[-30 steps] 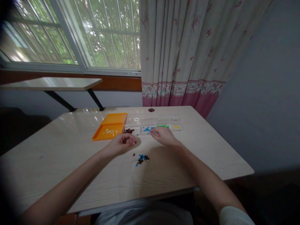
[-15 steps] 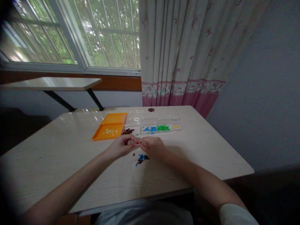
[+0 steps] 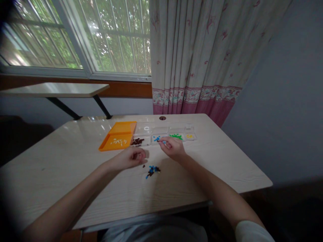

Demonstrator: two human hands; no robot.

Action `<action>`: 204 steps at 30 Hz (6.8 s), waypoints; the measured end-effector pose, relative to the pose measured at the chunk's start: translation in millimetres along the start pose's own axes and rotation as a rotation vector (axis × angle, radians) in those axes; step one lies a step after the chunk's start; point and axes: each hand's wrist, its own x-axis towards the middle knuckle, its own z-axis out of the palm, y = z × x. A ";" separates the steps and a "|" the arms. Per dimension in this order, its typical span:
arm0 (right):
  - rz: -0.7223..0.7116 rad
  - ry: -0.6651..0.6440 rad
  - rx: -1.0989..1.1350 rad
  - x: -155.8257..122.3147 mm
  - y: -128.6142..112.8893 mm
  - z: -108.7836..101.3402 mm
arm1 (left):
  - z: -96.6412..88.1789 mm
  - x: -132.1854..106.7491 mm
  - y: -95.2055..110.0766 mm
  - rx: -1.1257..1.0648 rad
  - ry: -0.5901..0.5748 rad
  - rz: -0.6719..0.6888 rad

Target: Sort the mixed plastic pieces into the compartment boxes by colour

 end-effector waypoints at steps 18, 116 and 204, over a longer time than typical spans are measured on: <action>0.114 -0.305 0.031 11.2 9.1 4.8 | -3.1 -2.1 0.7 0.232 -0.222 0.062; 0.063 -0.642 0.047 -16.3 -6.1 24.7 | 10.3 5.7 2.8 0.185 0.304 0.118; 0.045 -0.096 0.022 -1.4 -0.4 4.8 | 20.3 5.5 4.9 0.179 0.054 0.157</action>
